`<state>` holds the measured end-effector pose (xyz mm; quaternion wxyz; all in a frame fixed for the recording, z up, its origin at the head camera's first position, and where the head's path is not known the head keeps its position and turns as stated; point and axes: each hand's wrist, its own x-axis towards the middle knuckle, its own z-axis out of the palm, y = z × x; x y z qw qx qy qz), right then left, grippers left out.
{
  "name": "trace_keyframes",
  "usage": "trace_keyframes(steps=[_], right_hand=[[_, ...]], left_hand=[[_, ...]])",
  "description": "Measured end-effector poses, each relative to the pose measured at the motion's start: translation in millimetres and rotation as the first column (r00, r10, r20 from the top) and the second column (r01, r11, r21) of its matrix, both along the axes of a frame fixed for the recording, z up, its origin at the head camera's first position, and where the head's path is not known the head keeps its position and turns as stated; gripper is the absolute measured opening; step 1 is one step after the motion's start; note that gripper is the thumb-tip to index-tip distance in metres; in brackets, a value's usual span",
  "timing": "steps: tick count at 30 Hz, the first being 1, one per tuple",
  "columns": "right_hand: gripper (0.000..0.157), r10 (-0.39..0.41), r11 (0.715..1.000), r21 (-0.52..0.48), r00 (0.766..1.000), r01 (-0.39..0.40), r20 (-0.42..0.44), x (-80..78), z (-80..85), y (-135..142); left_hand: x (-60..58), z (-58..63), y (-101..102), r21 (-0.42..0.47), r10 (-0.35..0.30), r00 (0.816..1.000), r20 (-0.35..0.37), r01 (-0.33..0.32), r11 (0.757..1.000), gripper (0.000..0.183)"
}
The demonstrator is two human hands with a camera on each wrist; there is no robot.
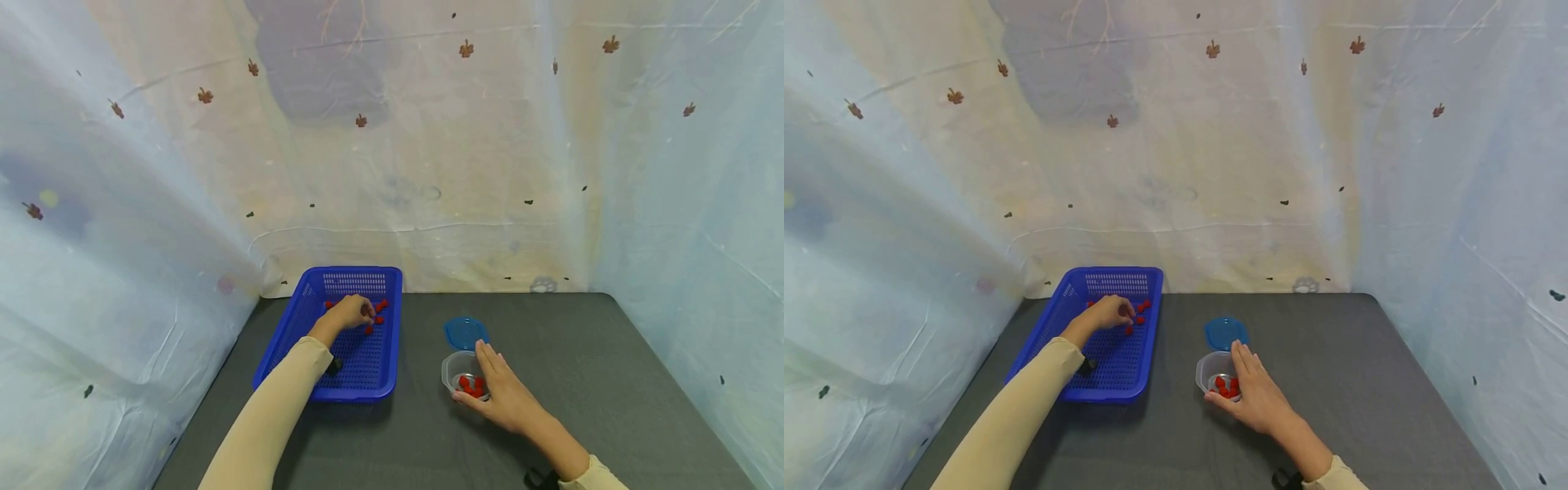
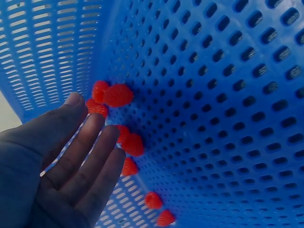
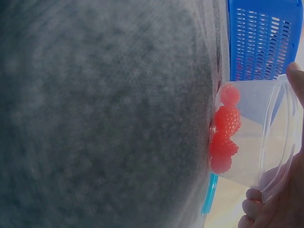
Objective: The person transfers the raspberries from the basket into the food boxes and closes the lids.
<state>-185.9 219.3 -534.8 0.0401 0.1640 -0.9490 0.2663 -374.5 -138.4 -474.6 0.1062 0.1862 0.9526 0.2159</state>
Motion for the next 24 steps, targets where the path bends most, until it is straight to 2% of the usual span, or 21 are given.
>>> trace_keyframes(steps=[16, 24], right_hand=[[0.12, -0.006, 1.0, 0.0, 1.0, 0.006, -0.001, -0.2, -0.3, 0.2], [0.12, -0.008, 1.0, 0.006, 1.0, 0.008, 0.0, 0.0, -1.4, 0.5]], left_hand=[[3.5, -1.1, -1.5, -0.041, 0.017, 0.998, 0.068, -0.014, 0.999, 0.006], [5.1, -3.3, -1.1, -0.058, 0.017, 0.998, 0.054, -0.014, 0.998, 0.004]])
